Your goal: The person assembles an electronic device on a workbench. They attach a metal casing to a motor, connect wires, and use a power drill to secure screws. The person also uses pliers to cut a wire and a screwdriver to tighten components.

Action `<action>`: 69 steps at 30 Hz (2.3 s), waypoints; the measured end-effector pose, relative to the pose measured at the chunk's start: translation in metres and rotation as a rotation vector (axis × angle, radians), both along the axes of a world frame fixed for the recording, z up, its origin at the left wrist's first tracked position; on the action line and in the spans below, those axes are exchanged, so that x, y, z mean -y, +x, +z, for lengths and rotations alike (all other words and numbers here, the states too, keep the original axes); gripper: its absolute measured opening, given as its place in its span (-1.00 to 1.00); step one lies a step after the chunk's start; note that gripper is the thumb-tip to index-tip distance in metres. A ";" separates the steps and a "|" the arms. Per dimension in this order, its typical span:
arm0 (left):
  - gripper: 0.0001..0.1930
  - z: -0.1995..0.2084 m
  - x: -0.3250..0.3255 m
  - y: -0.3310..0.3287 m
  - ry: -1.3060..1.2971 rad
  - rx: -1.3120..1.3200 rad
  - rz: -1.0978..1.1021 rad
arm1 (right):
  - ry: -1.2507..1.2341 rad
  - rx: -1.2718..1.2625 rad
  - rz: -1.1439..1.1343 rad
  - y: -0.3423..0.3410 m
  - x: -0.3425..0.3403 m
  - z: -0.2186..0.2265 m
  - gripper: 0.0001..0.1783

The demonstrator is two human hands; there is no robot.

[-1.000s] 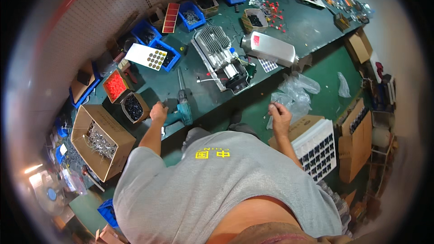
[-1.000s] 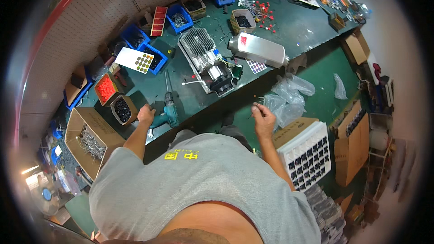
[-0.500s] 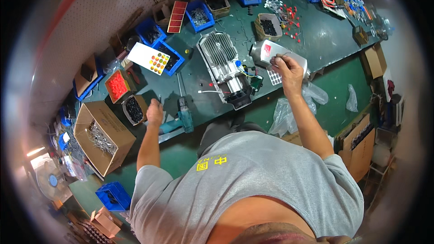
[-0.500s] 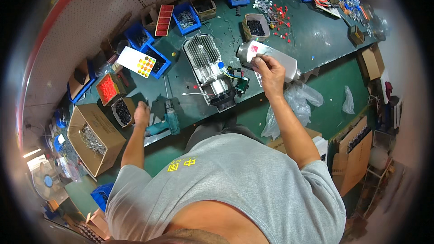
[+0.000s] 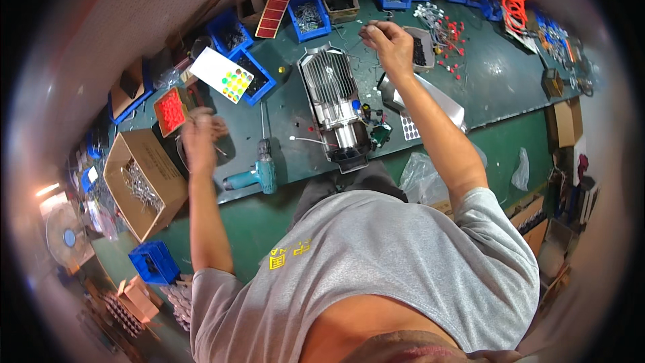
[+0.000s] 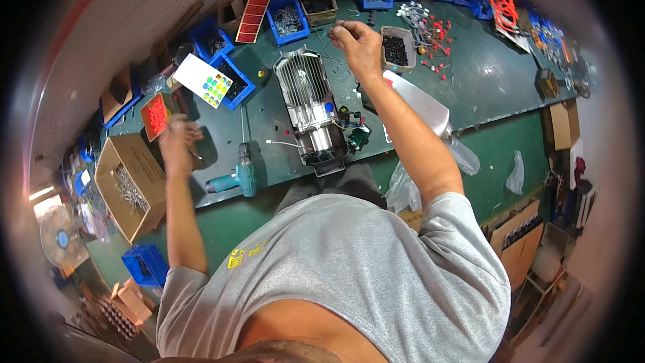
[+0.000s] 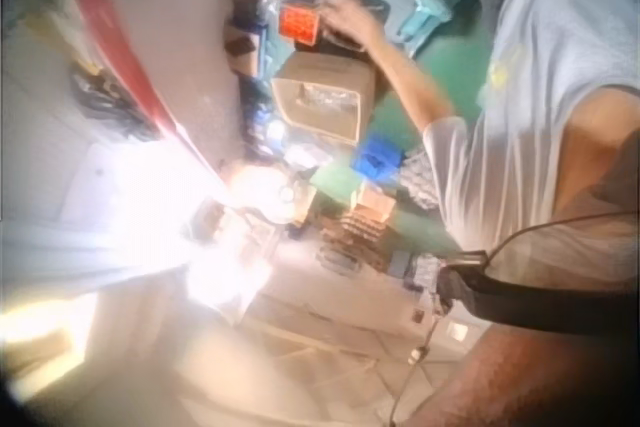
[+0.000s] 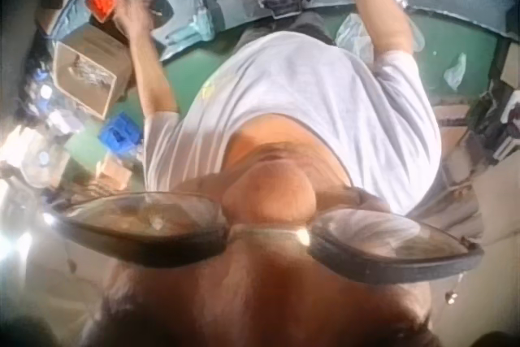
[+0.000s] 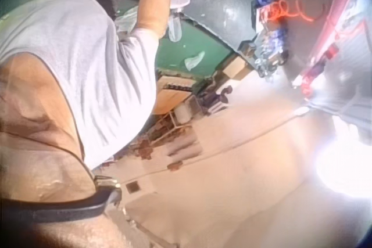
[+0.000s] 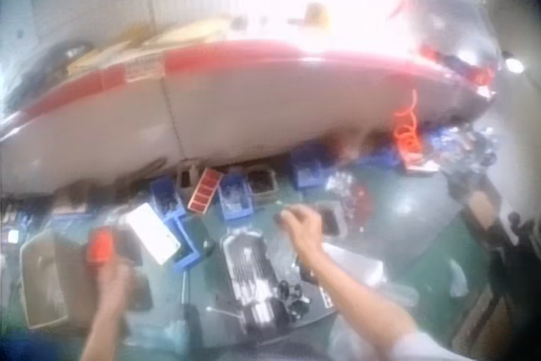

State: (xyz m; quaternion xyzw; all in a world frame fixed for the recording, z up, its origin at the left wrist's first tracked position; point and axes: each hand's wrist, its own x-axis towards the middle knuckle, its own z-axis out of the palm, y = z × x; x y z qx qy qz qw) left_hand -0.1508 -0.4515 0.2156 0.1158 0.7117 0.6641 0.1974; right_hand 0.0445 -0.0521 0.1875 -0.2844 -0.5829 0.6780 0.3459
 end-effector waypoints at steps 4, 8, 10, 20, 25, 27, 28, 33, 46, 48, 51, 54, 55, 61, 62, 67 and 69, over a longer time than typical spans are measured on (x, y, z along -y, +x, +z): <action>-0.68 -0.077 -0.009 0.106 -0.160 0.380 -0.029 | -0.054 -0.032 0.086 -0.037 -0.023 -0.034 -0.79; -0.74 -0.090 -0.023 0.189 -0.284 0.473 0.012 | -0.093 -0.002 0.203 -0.050 -0.032 -0.048 -0.81; -0.72 -0.090 -0.030 0.208 -0.290 0.483 0.000 | -0.110 0.004 0.253 -0.054 -0.035 -0.051 -0.80; -0.73 -0.092 -0.061 0.224 -0.340 0.384 0.045 | -0.080 0.044 0.424 -0.066 -0.045 -0.069 -0.78; -0.74 -0.089 -0.075 0.218 -0.327 0.395 0.035 | 0.006 0.013 0.421 -0.068 -0.043 -0.067 -0.78; -0.75 -0.095 -0.076 0.214 -0.337 0.380 0.044 | 0.097 0.027 0.445 -0.070 -0.042 -0.062 -0.78; -0.75 -0.097 -0.076 0.211 -0.342 0.374 0.050 | 0.142 0.035 0.460 -0.071 -0.041 -0.058 -0.78; -0.76 -0.093 -0.093 0.186 -0.331 0.287 0.047 | 0.400 0.112 0.611 -0.078 -0.047 -0.032 -0.76; -0.75 -0.017 -0.210 0.088 -0.180 -0.055 -0.050 | 0.124 0.129 0.674 -0.093 -0.057 -0.042 -0.80; -0.75 -0.020 -0.213 0.085 -0.189 -0.056 -0.061 | 0.047 0.213 0.708 -0.099 -0.068 -0.041 -0.79; -0.77 -0.022 -0.207 0.093 -0.270 -0.024 -0.054 | 0.061 0.153 0.731 -0.095 -0.066 -0.045 -0.79; -0.76 -0.031 -0.193 0.103 -0.250 -0.023 -0.008 | 0.420 0.067 0.722 -0.073 -0.047 -0.033 -0.78; -0.75 -0.031 -0.191 0.106 -0.225 -0.073 -0.007 | 0.497 0.046 0.723 -0.064 -0.040 -0.034 -0.78; -0.64 -0.002 -0.195 0.132 -0.294 -0.150 -0.138 | 0.846 -0.162 0.714 -0.026 -0.009 -0.047 -0.78; -0.63 -0.004 -0.194 0.134 -0.358 -0.157 -0.189 | 0.848 -0.181 0.720 -0.024 -0.007 -0.047 -0.76; -0.74 -0.024 -0.196 0.147 -0.283 -0.315 -0.120 | 0.925 -0.155 0.737 -0.016 -0.007 -0.059 -0.73; -0.76 -0.025 -0.199 0.145 -0.330 -0.289 -0.115 | 0.906 -0.170 0.737 -0.015 -0.007 -0.059 -0.72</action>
